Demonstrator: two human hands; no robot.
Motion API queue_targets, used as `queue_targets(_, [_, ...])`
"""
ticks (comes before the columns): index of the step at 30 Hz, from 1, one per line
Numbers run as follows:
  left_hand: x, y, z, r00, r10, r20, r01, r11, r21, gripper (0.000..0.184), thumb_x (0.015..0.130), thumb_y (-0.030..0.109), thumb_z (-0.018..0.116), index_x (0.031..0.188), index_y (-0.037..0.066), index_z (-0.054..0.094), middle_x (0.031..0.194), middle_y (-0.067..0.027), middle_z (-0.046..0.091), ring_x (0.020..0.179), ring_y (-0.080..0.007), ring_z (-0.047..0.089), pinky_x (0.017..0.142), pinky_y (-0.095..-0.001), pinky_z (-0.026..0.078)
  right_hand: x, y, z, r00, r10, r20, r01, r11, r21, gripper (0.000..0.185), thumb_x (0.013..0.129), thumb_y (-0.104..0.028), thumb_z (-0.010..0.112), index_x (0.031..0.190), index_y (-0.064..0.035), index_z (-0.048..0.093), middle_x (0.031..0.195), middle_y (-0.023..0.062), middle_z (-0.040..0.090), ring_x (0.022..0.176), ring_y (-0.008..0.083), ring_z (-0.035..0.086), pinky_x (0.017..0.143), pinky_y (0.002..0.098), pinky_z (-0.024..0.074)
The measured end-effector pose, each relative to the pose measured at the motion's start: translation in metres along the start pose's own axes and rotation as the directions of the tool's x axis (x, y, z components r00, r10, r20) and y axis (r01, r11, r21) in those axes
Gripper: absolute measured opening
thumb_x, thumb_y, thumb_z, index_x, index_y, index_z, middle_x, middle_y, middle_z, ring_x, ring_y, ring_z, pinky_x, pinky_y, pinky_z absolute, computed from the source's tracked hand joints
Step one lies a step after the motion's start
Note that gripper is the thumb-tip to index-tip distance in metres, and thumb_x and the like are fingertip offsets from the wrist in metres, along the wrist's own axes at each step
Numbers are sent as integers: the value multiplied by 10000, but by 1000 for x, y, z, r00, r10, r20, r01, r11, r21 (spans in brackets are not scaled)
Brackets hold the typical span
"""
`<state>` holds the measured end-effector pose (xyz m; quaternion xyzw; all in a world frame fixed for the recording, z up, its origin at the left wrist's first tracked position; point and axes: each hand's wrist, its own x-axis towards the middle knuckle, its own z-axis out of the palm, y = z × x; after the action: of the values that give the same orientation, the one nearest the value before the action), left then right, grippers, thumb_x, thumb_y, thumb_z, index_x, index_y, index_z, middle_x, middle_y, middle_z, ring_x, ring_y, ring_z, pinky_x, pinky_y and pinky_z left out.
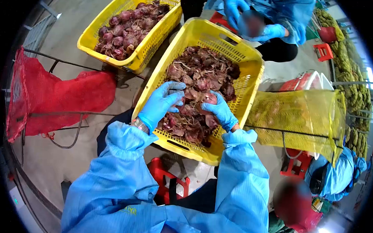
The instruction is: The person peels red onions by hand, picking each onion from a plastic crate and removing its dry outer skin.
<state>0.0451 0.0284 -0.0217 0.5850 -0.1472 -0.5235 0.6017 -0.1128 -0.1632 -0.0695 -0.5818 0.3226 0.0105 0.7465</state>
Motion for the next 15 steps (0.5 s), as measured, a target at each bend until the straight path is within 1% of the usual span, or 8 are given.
queue_targets(3, [-17, 4, 23, 994, -33, 102, 21, 993, 119, 697, 837, 286, 727, 1413, 137, 364, 1291, -95, 499, 1059, -196, 574, 780, -368, 545, -60, -52, 49, 982, -182, -48, 181, 983, -29, 798, 727, -99, 792, 1389, 4, 357, 1254, 118, 551, 1109, 209, 566, 947, 337, 482])
queue_targets(4, [-23, -1, 32, 983, 4, 183, -7, 1000, 16, 717, 827, 263, 742, 1419, 141, 356, 1326, -101, 467, 1097, -199, 555, 823, -373, 534, -70, -46, 55, 934, -343, -99, 298, 902, -313, 843, 691, -116, 811, 1394, 5, 363, 1253, 133, 546, 1138, 227, 548, 966, 356, 463])
queue_targets(5, [-25, -10, 40, 965, 49, 257, -27, 996, -88, 738, 817, 239, 757, 1425, 146, 348, 1360, -107, 435, 1136, -202, 536, 866, -378, 524, -78, -40, 62, 859, -503, -96, 365, 733, -574, 888, 655, -134, 831, 1400, 7, 368, 1253, 149, 541, 1168, 245, 529, 986, 374, 444])
queue_targets(7, [-13, -41, 55, 924, 327, 199, -306, 943, -129, 745, 811, 203, 765, 1422, 137, 344, 1350, -104, 456, 1161, -190, 523, 929, -362, 498, -111, -63, 97, 764, -645, -2, 265, 317, -911, 1020, 612, -119, 840, 1470, -33, 298, 1292, 167, 501, 1211, 275, 488, 1020, 379, 412])
queue_targets(8, [-25, -31, 53, 961, 184, 205, -120, 949, -291, 728, 792, 173, 780, 1395, 104, 378, 1316, -83, 491, 1155, -175, 527, 952, -341, 487, -118, -64, 102, 761, -642, -94, 387, 565, -729, 1040, 618, -84, 827, 1489, -48, 260, 1316, 155, 483, 1210, 263, 485, 1015, 372, 424])
queue_targets(9, [-28, -31, 52, 969, 182, 168, -106, 917, -385, 680, 815, 240, 757, 1376, 78, 409, 1293, -78, 534, 1166, -192, 541, 942, -362, 500, -122, -64, 104, 772, -609, -180, 481, 745, -462, 1063, 624, -48, 813, 1507, -64, 222, 1339, 143, 466, 1209, 252, 482, 1009, 365, 435])
queue_targets(11, [-25, -30, 39, 937, 104, 334, 142, 759, -635, 648, 850, 347, 703, 1370, 72, 429, 1310, -95, 545, 1184, -237, 552, 945, -378, 505, -131, -71, 105, 847, -445, -289, 479, 876, 53, 1058, 653, 20, 780, 1522, -79, 185, 1387, 120, 424, 1221, 222, 470, 973, 349, 472])
queue_targets(15, [-27, -19, 48, 930, 69, 360, 253, 589, -767, 606, 870, 417, 650, 1346, 83, 477, 1299, -121, 563, 1151, -264, 584, 958, -424, 500, -119, -55, 95, 889, -443, -117, 449, 893, 34, 918, 735, -111, 771, 1501, -83, 266, 1429, 105, 398, 1274, 229, 436, 1084, 364, 362])
